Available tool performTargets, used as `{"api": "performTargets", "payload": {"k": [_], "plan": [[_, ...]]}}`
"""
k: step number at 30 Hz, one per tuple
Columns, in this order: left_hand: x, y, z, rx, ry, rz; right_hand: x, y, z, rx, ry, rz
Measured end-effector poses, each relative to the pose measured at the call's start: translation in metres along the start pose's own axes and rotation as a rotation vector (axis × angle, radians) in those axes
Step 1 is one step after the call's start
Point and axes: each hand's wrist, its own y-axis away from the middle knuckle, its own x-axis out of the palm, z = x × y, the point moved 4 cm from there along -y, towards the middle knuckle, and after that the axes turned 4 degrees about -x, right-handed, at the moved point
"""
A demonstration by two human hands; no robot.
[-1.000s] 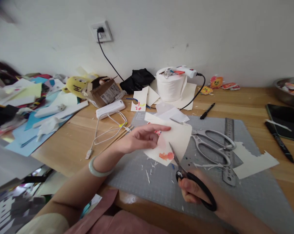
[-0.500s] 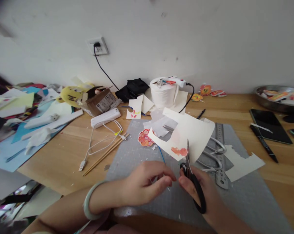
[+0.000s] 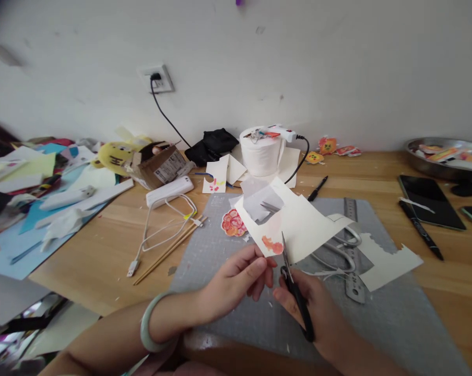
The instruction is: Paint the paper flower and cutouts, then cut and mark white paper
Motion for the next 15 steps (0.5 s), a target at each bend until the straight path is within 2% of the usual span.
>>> {"api": "performTargets", "payload": {"k": [8,11,15], "plan": [[-0.0037,-0.0018,-0.0020,-0.014,-0.041,-0.069,0.0048,-0.0025,0.0018,0.066,-0.011,0.065],[-0.0071,-0.0026,-0.0034,-0.022,-0.159,-0.083,0.0059,-0.0019,0.0026,0.080,-0.039,0.110],[-0.0079,-0.0033,-0.0070,0.001,-0.349,-0.030,0.0077,-0.0007,0.0024,0.130,-0.098,0.208]]}}
